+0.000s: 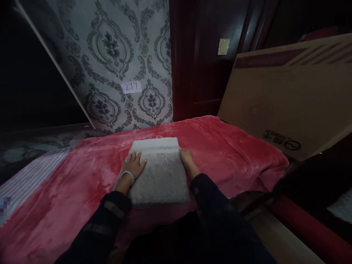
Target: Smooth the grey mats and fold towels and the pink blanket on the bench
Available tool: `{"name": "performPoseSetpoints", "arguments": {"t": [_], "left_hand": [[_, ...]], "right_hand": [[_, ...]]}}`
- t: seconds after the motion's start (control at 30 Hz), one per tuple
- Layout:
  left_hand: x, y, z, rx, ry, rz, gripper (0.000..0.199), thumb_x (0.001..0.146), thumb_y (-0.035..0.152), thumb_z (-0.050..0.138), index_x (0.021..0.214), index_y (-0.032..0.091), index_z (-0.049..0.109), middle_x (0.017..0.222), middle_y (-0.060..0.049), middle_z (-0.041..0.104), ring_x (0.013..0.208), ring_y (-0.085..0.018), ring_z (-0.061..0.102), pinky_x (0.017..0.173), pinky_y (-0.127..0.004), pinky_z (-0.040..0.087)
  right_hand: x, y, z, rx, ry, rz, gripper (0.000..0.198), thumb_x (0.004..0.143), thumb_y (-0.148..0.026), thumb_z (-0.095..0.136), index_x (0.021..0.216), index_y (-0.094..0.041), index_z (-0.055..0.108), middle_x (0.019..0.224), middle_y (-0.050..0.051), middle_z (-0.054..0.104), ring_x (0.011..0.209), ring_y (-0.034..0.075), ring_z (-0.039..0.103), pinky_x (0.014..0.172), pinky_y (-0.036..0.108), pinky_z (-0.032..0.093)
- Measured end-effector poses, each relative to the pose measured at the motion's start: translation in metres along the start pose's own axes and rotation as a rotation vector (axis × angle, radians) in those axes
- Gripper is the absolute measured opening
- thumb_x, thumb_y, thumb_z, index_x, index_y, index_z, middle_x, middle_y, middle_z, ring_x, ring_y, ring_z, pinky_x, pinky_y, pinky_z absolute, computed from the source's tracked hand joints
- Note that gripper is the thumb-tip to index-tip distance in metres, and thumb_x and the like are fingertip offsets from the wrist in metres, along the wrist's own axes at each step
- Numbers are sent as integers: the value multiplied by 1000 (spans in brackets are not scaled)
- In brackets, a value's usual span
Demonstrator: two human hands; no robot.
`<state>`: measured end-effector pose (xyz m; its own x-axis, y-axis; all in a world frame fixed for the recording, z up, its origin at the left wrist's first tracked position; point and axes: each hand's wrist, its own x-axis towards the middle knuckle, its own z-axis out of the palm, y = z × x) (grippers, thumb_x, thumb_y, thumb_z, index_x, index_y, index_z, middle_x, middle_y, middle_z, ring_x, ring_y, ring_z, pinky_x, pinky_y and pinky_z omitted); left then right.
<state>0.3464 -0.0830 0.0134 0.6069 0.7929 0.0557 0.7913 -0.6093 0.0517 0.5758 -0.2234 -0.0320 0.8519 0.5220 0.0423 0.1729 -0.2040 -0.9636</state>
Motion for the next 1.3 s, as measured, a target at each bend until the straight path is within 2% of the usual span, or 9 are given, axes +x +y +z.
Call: {"name": "performPoseSetpoints", "arguments": {"t": [0.1, 0.23, 0.4, 0.63, 0.93, 1.07, 1.13, 1.23, 1.3], "left_hand": [[0, -1, 2, 0, 14, 3, 70, 99, 56, 31, 160, 20, 35, 168, -13, 26, 156, -34, 21, 121, -63, 26], [-1, -1, -1, -9, -16, -10, 70, 100, 57, 31, 160, 20, 34, 168, -15, 25, 157, -33, 20, 122, -62, 24], [-2, 0, -4, -26, -31, -30, 73, 99, 58, 32, 161, 19, 32, 169, -17, 22, 157, -32, 19, 123, -60, 23], [-2, 1, -5, -21, -47, -43, 72, 99, 59, 31, 160, 20, 33, 169, -17, 24, 157, -32, 18, 123, -60, 22], [-4, 2, -4, -30, -49, -24, 74, 99, 59, 28, 161, 19, 30, 169, -17, 23, 157, -31, 17, 124, -59, 21], [-5, 1, -5, -40, -48, -24, 74, 99, 59, 28, 162, 20, 30, 170, -17, 21, 158, -32, 16, 124, -60, 19], [-5, 2, -6, -41, -44, -24, 74, 99, 59, 28, 161, 20, 30, 170, -16, 21, 158, -32, 16, 124, -60, 19], [-5, 1, -7, -46, -57, -22, 75, 99, 60, 27, 162, 20, 29, 170, -16, 19, 158, -32, 14, 124, -60, 18], [-5, 0, -7, -55, -70, -16, 75, 99, 60, 28, 162, 20, 28, 170, -15, 18, 158, -31, 13, 125, -58, 18]], "right_hand": [[5, -2, -1, -48, -4, 52, 32, 84, -44, 57, 67, -18, 65, 61, 4, 60, 59, 19, 57, 54, 29, 45], [13, -3, 3, -160, 41, 44, 19, 78, -32, 60, 65, -19, 62, 58, 0, 56, 57, 16, 53, 53, 25, 39], [15, 4, 9, -337, 109, 29, 13, 77, -24, 59, 69, -17, 67, 66, 3, 62, 66, 16, 58, 57, 23, 37], [9, 5, 11, -493, 122, 6, 20, 85, -26, 58, 83, -15, 75, 81, 10, 71, 77, 20, 65, 64, 25, 42], [0, -1, 6, -568, 104, -34, 31, 94, -27, 50, 103, -13, 76, 100, 14, 74, 91, 23, 69, 75, 27, 49], [-11, -10, 0, -563, 78, -146, 39, 93, -24, 48, 124, -12, 69, 120, 17, 70, 109, 26, 65, 95, 35, 49], [-25, -15, 1, -592, 32, -301, 46, 93, -28, 51, 135, -14, 63, 138, 17, 62, 127, 28, 56, 109, 40, 43], [-56, -20, 9, -713, -176, -608, 57, 97, -39, 50, 150, -17, 51, 160, 14, 40, 148, 30, 34, 120, 49, 30], [-77, -21, 16, -812, -360, -707, 62, 101, -47, 44, 157, -20, 42, 166, 11, 29, 154, 31, 23, 122, 54, 25]]}}
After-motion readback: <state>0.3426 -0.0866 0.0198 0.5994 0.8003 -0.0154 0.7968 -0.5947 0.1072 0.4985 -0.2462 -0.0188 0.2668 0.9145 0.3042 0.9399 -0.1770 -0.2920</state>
